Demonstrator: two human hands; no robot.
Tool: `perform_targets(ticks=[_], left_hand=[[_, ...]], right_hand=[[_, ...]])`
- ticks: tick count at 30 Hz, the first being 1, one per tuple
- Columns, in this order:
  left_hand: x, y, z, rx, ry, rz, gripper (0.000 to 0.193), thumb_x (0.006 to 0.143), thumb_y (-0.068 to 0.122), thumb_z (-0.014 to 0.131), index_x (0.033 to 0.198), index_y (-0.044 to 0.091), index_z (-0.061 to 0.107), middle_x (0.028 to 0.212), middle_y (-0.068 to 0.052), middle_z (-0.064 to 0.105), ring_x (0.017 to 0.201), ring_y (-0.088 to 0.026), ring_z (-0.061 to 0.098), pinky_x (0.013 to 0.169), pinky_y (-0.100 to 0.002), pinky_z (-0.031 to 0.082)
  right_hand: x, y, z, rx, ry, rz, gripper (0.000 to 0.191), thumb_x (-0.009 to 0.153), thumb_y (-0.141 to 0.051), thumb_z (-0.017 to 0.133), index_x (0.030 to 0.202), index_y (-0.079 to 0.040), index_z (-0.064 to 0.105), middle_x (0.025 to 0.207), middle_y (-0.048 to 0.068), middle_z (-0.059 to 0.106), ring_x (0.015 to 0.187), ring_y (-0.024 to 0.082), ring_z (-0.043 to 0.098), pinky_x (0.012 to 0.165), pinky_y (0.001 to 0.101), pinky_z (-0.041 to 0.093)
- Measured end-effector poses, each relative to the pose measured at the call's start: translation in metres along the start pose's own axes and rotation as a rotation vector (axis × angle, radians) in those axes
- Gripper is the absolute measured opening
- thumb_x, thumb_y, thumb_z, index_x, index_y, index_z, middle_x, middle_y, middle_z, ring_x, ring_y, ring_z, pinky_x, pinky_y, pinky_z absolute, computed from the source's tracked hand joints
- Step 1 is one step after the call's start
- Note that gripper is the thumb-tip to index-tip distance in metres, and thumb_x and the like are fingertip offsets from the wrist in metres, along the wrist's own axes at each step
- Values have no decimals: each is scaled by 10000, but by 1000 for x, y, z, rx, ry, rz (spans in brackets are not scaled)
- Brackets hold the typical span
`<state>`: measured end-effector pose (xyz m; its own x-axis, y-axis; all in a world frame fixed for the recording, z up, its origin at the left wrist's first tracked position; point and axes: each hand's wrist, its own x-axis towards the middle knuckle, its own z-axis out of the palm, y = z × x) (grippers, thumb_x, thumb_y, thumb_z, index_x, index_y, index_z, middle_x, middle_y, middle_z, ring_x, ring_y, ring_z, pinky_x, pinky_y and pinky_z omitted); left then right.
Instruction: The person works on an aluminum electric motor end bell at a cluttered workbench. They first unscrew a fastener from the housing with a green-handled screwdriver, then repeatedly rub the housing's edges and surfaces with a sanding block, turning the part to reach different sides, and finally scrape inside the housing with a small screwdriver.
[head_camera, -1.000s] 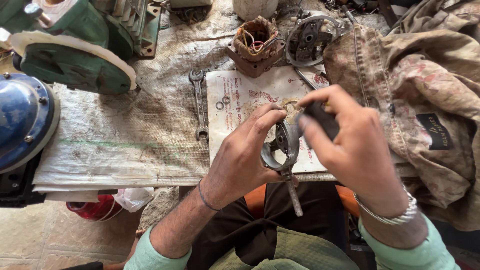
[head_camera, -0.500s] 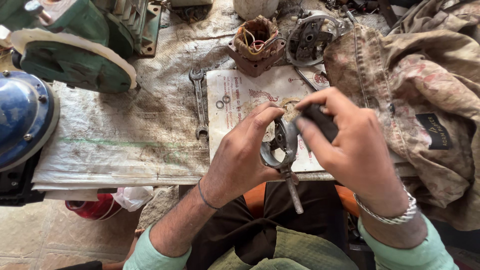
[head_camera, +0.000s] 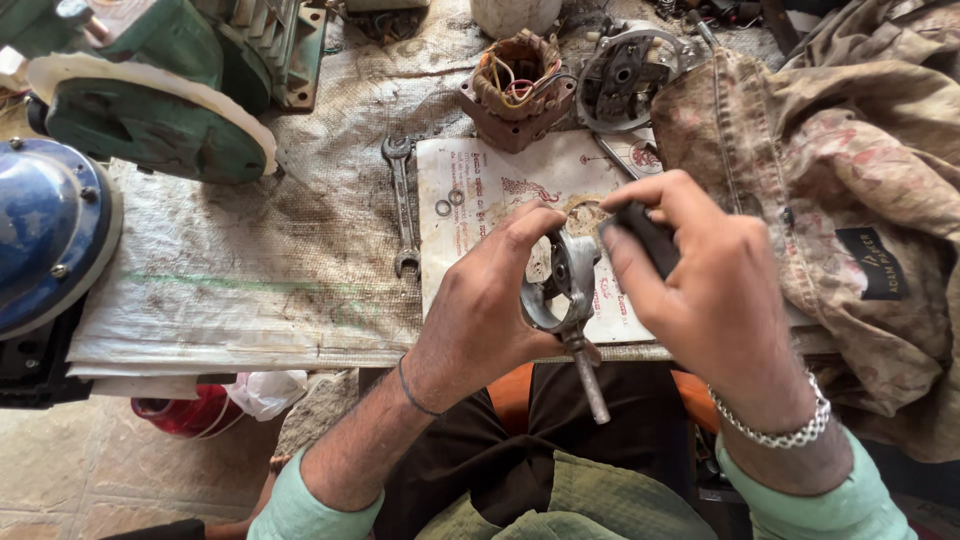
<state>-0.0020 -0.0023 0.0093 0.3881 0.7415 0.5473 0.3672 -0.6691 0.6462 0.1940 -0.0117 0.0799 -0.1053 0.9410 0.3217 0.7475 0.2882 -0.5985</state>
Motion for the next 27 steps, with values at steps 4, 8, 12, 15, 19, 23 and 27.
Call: perform_targets(ticks=[4, 8, 12, 15, 19, 23, 27], left_hand=[[0, 0, 1, 6, 20, -1, 1098, 561, 361, 1019, 1427, 72, 408, 1414, -218, 587, 1313, -403, 618, 1085, -442, 540], [0, 1, 0, 23, 20, -5, 1102, 565, 392, 1021, 1428, 77, 413, 1383, -210, 603, 1304, -397, 629, 1082, -441, 546], [0, 1, -1, -7, -17, -26, 1080, 598, 400, 1015, 1432, 70, 413, 1388, -198, 610, 1248, -380, 660, 1026, -428, 563], [0, 2, -1, 28, 22, -27, 1058, 595, 389, 1020, 1422, 78, 436, 1374, -189, 616, 1253, -376, 668, 1040, -421, 572], [2, 3, -3, -9, 20, -13, 1062, 587, 356, 1019, 1419, 52, 432, 1351, -197, 617, 1236, -371, 667, 1025, -424, 569], [3, 4, -6, -62, -2, -66, 1040, 594, 376, 1012, 1409, 12, 479, 1287, -180, 674, 1186, -304, 720, 1036, -387, 588], [2, 2, -10, -18, 91, 33, 1031, 543, 451, 1022, 1332, 4, 530, 1294, -210, 677, 1229, -323, 704, 1088, -409, 552]], right_hand=[[-3, 11, 2, 186, -74, -65, 192, 939, -109, 698, 1118, -48, 666, 744, 29, 736, 586, 60, 697, 445, 218, 484], [-6, 12, 3, 143, -28, -78, 171, 956, -99, 696, 1116, -45, 669, 760, 35, 737, 589, 63, 692, 462, 214, 481], [-4, 0, -4, 144, -92, -116, 197, 913, -99, 711, 1102, -51, 682, 811, 29, 779, 450, 61, 637, 387, 220, 421], [1, -9, -2, 45, -4, -36, 196, 942, -96, 715, 1124, -33, 682, 758, 60, 738, 424, 99, 600, 386, 252, 379], [0, -9, -2, 169, -38, -145, 182, 935, -96, 698, 1104, -38, 662, 788, 48, 747, 618, 81, 696, 499, 221, 493], [-2, 5, -2, 97, 6, -25, 182, 957, -86, 699, 1131, -35, 682, 730, 76, 727, 574, 106, 659, 452, 259, 458], [-6, 11, -6, 124, -43, -5, 203, 954, -133, 717, 1126, -42, 659, 739, 77, 739, 591, 99, 721, 387, 246, 501]])
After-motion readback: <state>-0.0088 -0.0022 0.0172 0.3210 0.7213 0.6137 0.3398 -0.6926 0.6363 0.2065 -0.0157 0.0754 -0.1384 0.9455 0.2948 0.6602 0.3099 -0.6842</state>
